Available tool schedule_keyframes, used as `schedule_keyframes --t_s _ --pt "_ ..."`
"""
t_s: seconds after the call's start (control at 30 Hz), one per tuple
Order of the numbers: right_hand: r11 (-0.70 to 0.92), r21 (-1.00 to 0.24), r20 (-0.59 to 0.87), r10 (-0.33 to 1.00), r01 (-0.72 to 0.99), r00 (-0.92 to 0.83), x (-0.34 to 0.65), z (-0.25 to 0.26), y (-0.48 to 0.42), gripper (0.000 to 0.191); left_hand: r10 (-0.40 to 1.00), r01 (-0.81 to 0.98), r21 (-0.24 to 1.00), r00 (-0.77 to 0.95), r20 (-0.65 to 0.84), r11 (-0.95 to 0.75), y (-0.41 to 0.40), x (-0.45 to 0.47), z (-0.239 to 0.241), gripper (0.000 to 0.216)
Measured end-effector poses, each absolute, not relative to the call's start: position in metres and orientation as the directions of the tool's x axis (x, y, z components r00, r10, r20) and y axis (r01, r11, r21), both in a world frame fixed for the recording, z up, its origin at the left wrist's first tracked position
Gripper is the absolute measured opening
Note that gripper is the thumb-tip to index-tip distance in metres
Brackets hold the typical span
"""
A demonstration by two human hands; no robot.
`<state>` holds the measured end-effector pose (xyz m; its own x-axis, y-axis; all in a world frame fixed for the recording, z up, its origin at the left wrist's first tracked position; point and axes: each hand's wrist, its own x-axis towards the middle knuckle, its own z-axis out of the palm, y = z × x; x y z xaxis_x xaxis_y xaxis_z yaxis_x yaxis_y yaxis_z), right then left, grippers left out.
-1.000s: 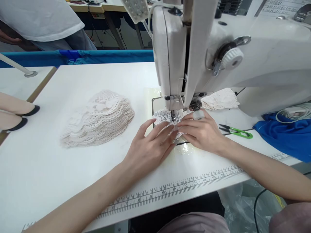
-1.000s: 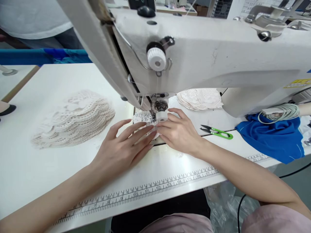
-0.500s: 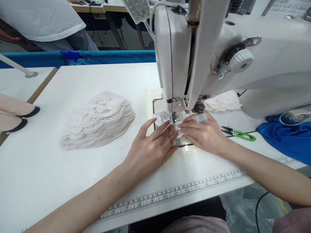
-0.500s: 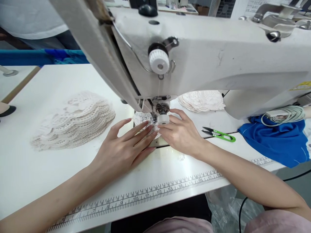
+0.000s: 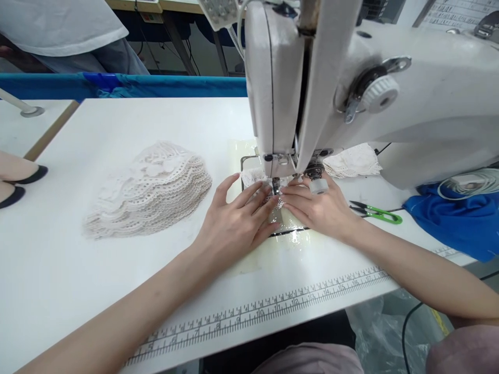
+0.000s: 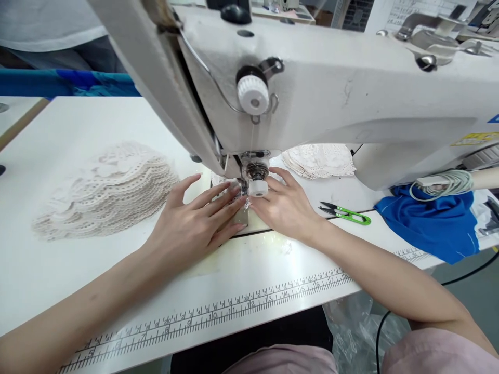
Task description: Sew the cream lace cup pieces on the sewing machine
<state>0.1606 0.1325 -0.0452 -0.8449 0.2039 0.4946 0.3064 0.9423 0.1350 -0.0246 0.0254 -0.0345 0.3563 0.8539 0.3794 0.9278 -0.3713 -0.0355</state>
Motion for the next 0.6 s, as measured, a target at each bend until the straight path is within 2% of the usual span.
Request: schedule_keyframes --t_s 0.1,0.23,0.4,0.6 --pt "0.952 0.143 0.501 0.167 0.271 -0.849 0.1633 -0.0444 0.1274 0.025 0.805 0.902 -0.164 0.432 0.407 -0.4 0.0201 -0.0232 -0.035 0.033" --pt "0.958 0.125 0.514 0.16 0.259 -0.843 0.1657 -0.0439 0.1239 0.025 0.784 0.893 -0.226 0.45 0.427 -0.39 0.0168 -0.0222 -0.0365 0.032" --pt "0.96 0.131 0.506 0.15 0.247 -0.849 0.1659 -0.0446 0.126 0.027 0.752 0.897 -0.229 0.441 0.49 -0.377 0.0203 -0.0237 -0.0394 0.029" --pt "0.953 0.146 0.491 0.164 0.266 -0.856 0.1655 -0.0451 0.1268 0.028 0.745 0.896 -0.202 0.442 0.5 -0.395 0.0229 -0.0235 -0.0373 0.03"
